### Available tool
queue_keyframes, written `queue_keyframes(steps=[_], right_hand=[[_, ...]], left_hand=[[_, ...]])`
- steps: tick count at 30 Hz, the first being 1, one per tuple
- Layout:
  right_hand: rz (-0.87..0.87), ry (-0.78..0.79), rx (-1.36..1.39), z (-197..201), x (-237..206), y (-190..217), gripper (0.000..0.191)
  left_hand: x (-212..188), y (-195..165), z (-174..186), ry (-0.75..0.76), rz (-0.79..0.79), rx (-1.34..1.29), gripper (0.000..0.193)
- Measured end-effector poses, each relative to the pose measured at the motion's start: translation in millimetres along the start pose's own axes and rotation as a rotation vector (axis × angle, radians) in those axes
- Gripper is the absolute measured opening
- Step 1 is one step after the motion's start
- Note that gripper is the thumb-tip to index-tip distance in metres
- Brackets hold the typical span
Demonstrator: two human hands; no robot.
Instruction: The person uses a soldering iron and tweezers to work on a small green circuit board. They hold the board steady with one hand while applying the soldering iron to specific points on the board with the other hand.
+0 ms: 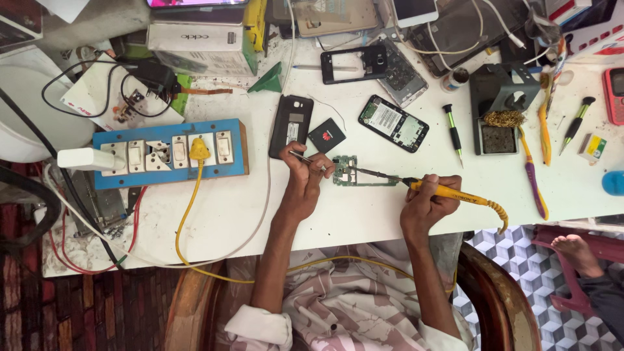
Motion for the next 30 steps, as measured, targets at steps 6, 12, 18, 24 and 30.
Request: queue_keyframes(steps=[6, 12, 18, 24, 30], right_hand=[[0.039, -0.052, -0.037, 4, -5, 3, 0.023], [0.078, 0.015, -0.104, -3, -2, 5, 0.028], [0.068, -0.038, -0.096, 0, -4, 5, 0.026], [-0.091, -0.133, 0.134, 1, 7, 4, 0.019], [-0.133, -0.09, 0.034, -9, 9, 7, 0.022]], left_hand=[[1, 2, 0, -0.004, 0.001, -0.006, 0.018], [2, 8, 1, -0.004, 0.059, 0.001, 0.018], [3, 7, -2, 0.001, 0.032, 0.026, 0.019], [5, 5, 1, 0.016, 0.079, 0.026, 0.027], [7, 4, 2, 0.02, 0.051, 0.016, 0.03]])
Point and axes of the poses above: each hand's wrist, its own x-axis towards the middle knuckle, its own z-axis out of the back of the hand, y = z × x, the point moved 7 cm from there along x, towards the middle knuckle, and after that the axes turned 9 degrees about x, right-handed, at the moved point
